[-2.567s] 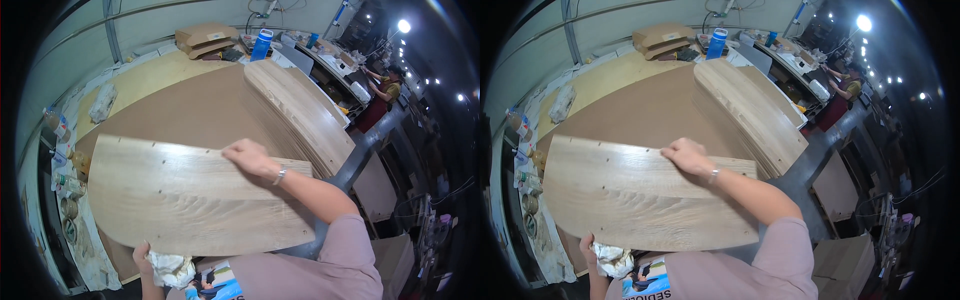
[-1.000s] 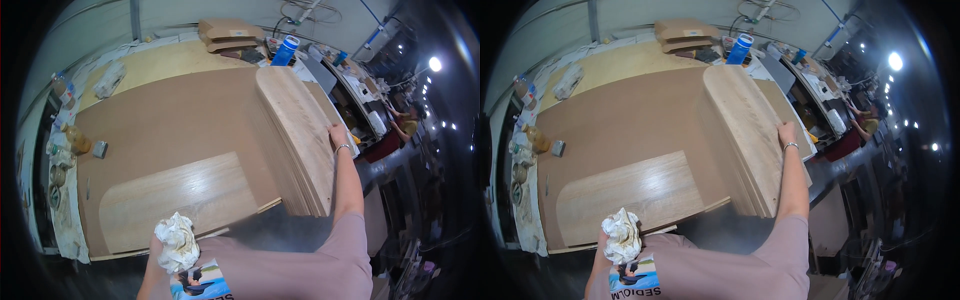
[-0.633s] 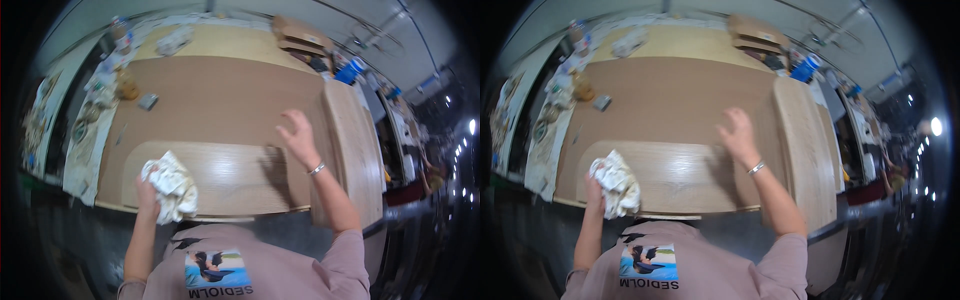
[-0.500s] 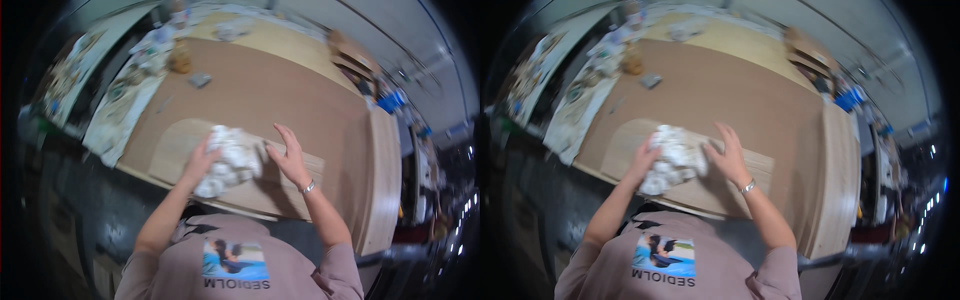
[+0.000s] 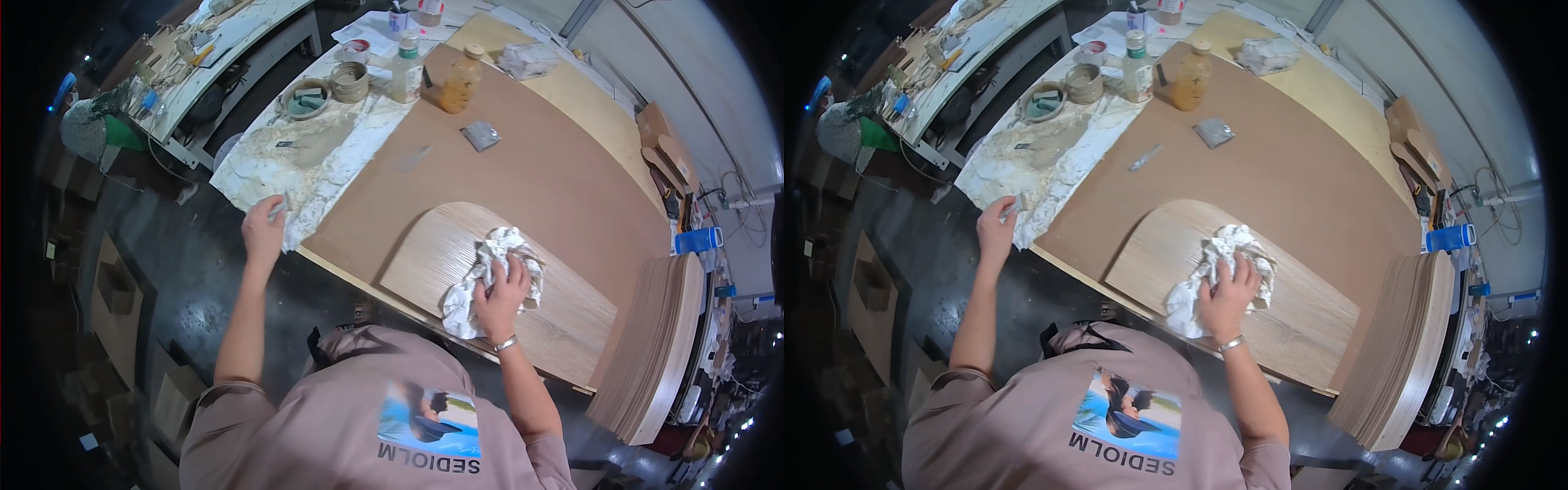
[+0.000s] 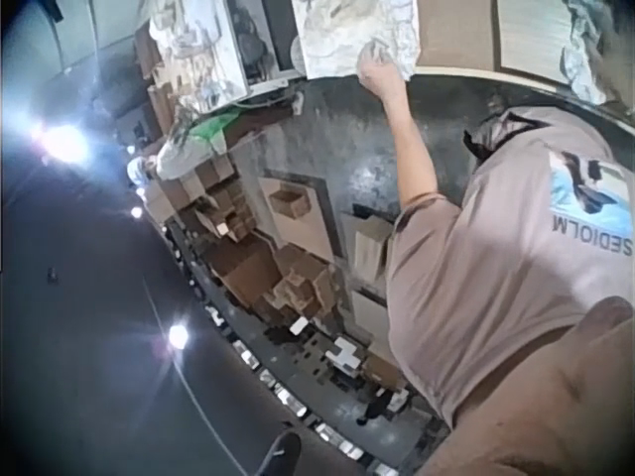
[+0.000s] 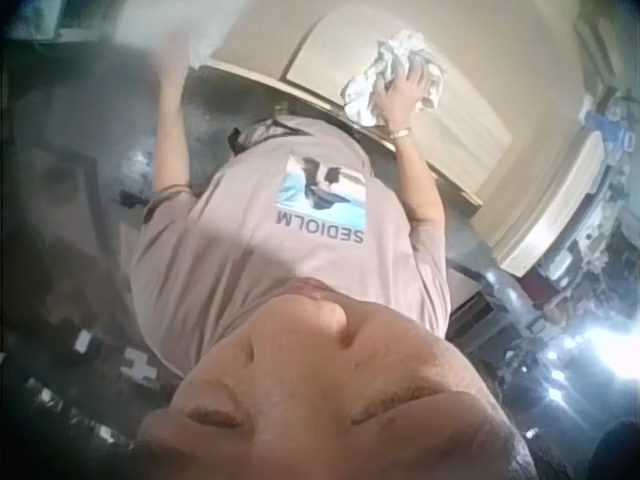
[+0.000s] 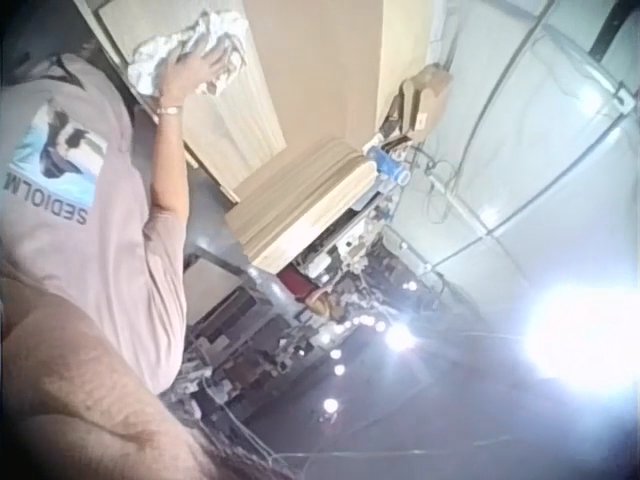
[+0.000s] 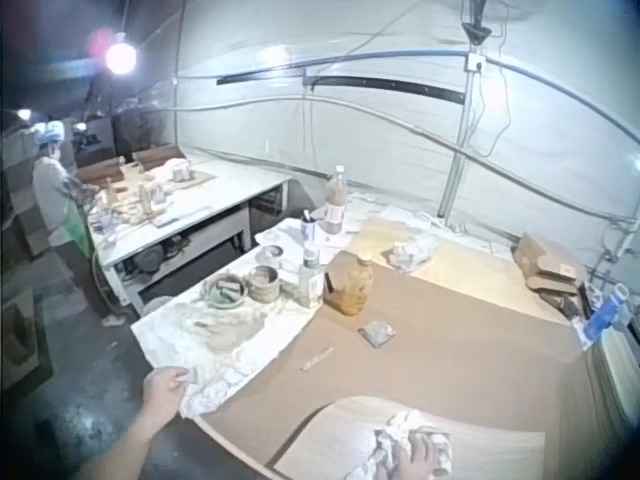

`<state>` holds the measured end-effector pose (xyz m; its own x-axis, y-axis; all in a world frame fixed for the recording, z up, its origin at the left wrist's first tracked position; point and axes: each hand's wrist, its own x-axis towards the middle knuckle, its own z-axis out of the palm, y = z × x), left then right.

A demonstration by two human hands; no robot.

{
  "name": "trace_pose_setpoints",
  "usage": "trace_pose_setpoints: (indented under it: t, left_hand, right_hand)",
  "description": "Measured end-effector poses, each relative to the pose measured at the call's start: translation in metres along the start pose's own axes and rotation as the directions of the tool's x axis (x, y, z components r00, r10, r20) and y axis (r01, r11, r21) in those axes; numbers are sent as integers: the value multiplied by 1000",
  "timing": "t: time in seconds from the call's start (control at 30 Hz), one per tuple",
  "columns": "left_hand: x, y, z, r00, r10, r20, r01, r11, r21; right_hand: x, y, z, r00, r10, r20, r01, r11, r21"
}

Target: The person wipes a wooden board with a cloth and sands the edges and surface using a sanding block.

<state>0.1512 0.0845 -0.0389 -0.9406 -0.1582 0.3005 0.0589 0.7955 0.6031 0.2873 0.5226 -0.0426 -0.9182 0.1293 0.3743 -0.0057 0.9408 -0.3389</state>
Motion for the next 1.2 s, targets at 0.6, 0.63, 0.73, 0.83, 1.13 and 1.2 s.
trace_pose_setpoints:
  t: [0.6,0.63,0.73,0.83,1.13,1.2]
  left_hand:
    - [96,-10,39,997,-19,70,63,697,-715]
    - [110,-17,48,998,-16,68,60,698,-714]
    - [138,-22,62,999,11,48,9,919,-395]
    - [149,8,67,992,109,69,-100,987,-126]
    - [148,1,77,963,264,62,-261,964,-51]
    - [149,-20,78,933,359,5,-359,933,-30]
  right_hand:
    - [14,-36,15,989,140,-40,-144,978,-152]
    - [15,-36,15,991,130,-36,-134,979,-156]
    - [15,-35,16,992,121,-36,-125,981,-151]
    - [18,-33,16,993,106,-49,-113,981,-159]
    - [15,-31,18,992,110,-68,-121,974,-191]
    - [16,-37,18,994,98,-52,-106,978,-182]
